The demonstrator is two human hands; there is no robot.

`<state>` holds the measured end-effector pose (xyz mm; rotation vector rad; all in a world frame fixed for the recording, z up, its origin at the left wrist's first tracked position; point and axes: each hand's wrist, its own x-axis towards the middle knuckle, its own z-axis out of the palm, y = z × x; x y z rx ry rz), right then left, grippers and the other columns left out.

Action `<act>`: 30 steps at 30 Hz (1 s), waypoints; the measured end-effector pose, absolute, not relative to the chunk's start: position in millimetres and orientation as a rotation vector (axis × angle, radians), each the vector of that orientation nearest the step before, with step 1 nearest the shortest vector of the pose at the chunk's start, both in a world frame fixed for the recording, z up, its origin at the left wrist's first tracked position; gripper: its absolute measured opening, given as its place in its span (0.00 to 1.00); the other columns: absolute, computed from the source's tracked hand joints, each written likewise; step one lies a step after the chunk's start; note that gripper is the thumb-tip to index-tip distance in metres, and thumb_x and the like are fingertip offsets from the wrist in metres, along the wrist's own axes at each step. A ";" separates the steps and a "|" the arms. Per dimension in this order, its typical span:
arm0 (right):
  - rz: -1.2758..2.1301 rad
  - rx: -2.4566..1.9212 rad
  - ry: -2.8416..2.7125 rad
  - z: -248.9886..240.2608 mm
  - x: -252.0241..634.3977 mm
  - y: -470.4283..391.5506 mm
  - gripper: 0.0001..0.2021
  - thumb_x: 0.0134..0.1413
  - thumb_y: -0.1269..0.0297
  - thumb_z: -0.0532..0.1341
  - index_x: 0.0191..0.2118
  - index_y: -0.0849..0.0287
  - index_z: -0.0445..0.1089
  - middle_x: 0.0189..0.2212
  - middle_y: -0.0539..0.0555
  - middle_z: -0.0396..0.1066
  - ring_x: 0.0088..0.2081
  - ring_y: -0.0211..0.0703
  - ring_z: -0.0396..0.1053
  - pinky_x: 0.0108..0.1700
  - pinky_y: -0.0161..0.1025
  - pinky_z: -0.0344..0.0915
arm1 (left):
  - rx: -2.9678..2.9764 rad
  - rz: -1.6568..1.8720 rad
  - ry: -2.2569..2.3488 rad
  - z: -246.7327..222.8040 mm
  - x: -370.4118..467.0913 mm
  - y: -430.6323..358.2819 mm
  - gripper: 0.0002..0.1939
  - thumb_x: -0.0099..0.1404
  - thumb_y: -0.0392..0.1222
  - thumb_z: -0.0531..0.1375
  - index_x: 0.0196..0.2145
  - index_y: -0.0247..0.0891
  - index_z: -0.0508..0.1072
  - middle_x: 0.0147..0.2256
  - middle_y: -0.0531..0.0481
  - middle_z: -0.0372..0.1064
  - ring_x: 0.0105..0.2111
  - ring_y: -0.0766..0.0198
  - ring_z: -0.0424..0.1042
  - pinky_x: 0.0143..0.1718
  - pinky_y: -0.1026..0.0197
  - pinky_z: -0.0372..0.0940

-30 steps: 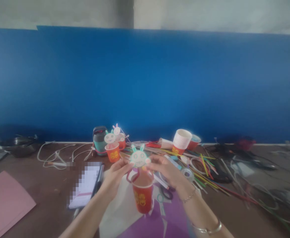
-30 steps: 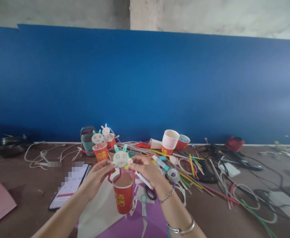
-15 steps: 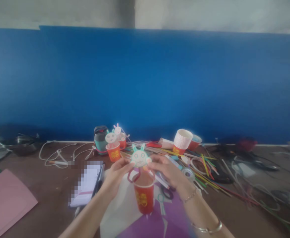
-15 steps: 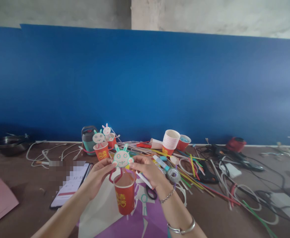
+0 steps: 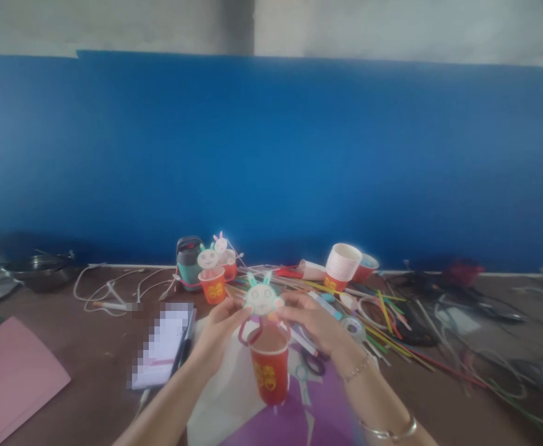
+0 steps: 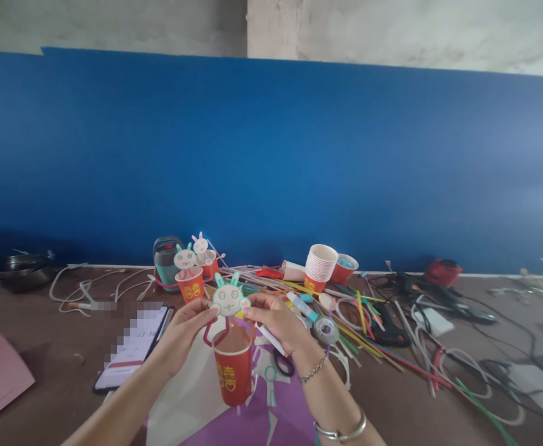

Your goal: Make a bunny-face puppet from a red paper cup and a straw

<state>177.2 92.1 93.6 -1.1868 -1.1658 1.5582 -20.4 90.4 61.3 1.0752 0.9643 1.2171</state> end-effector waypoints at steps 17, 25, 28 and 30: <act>1.523 -1.136 -1.265 92.3 172.1 93.9 0.12 0.44 0.57 0.67 0.33 0.60 0.75 0.27 0.51 0.74 0.30 0.39 0.69 0.34 0.36 0.62 | 1.080 1.190 0.982 65.7 -19.5 89.6 0.11 0.54 0.48 0.68 0.27 0.37 0.78 0.27 0.50 0.75 0.31 0.62 0.69 0.36 0.64 0.59; 1.396 -1.168 -1.396 101.8 173.6 89.4 0.14 0.46 0.54 0.66 0.31 0.62 0.76 0.25 0.52 0.74 0.27 0.40 0.68 0.31 0.36 0.61 | 1.090 1.157 0.935 67.8 -22.4 88.3 0.11 0.54 0.48 0.68 0.26 0.36 0.79 0.28 0.48 0.75 0.31 0.62 0.68 0.37 0.62 0.59; 1.369 -1.178 -1.434 102.1 174.5 89.0 0.15 0.47 0.52 0.65 0.30 0.62 0.76 0.24 0.53 0.73 0.27 0.41 0.68 0.31 0.37 0.61 | 1.094 1.154 0.956 66.5 -22.5 89.1 0.11 0.54 0.47 0.68 0.25 0.36 0.79 0.26 0.49 0.75 0.30 0.63 0.67 0.36 0.63 0.59; 1.338 -1.191 -1.471 102.6 175.0 88.8 0.16 0.47 0.51 0.65 0.29 0.62 0.75 0.23 0.52 0.72 0.27 0.41 0.67 0.30 0.36 0.61 | 1.099 1.152 0.963 66.6 -22.2 89.5 0.11 0.54 0.47 0.68 0.25 0.37 0.79 0.25 0.50 0.74 0.29 0.64 0.67 0.36 0.63 0.59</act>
